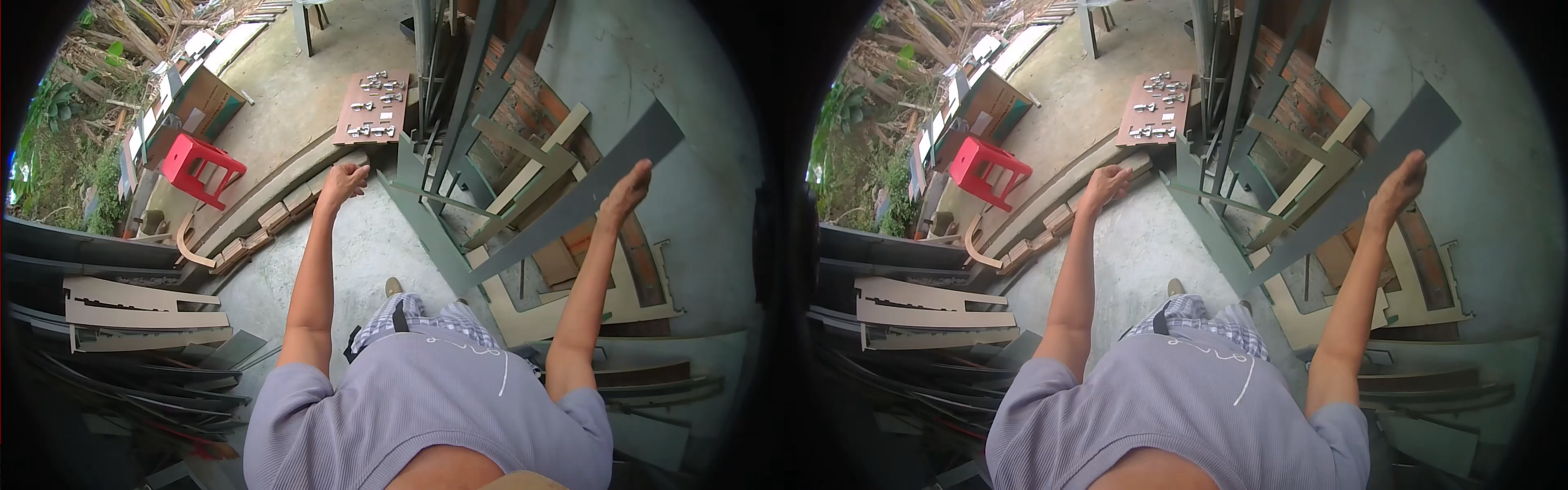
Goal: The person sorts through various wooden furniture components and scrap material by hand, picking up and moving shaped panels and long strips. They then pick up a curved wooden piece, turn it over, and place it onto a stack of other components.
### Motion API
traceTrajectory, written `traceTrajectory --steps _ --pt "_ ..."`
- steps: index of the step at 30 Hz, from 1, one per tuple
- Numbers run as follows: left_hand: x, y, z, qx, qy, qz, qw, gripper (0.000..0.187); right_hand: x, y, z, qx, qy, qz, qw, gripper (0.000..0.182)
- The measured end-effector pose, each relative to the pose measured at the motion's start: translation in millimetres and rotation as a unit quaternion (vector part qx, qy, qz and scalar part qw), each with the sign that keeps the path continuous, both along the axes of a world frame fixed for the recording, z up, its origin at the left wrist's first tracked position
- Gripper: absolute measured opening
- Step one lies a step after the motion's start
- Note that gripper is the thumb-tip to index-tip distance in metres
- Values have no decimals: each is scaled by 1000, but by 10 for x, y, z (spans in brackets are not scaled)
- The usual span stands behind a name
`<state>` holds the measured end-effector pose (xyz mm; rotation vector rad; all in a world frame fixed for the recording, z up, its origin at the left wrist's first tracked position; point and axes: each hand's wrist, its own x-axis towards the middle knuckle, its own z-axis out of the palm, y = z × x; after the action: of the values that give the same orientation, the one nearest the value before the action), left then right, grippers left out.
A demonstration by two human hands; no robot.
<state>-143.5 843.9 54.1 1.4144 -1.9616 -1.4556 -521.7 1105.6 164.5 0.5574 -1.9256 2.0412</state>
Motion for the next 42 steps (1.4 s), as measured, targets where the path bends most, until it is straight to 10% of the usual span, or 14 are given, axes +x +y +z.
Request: traceTrajectory --steps 6,13,16,23,25,33,38,42 --pt "-208 -638 -165 -37 5 -44 998 38 833 50 164 4 34 -45 998 80" --pt "-671 -186 1181 -79 321 -267 905 49 1556 82 163 32 13 -100 994 88" --pt "-700 369 1304 -76 434 -368 819 66 1823 -7 177 8 -46 -13 999 87" --pt "-364 1031 1462 -133 433 -336 826 95 2022 70 275 86 -69 353 929 94" --pt "-248 1137 1640 16 489 -351 799 98 2107 85 287 101 -33 358 928 92" --pt "-204 1570 1818 -193 492 -311 790 82 2503 90 352 52 -79 352 931 76" --pt "135 1865 2045 -110 546 -137 819 32 2820 160 414 76 -89 383 916 72" --pt "449 1882 2290 -81 600 -45 795 27 2929 -57 621 86 -58 383 918 69"
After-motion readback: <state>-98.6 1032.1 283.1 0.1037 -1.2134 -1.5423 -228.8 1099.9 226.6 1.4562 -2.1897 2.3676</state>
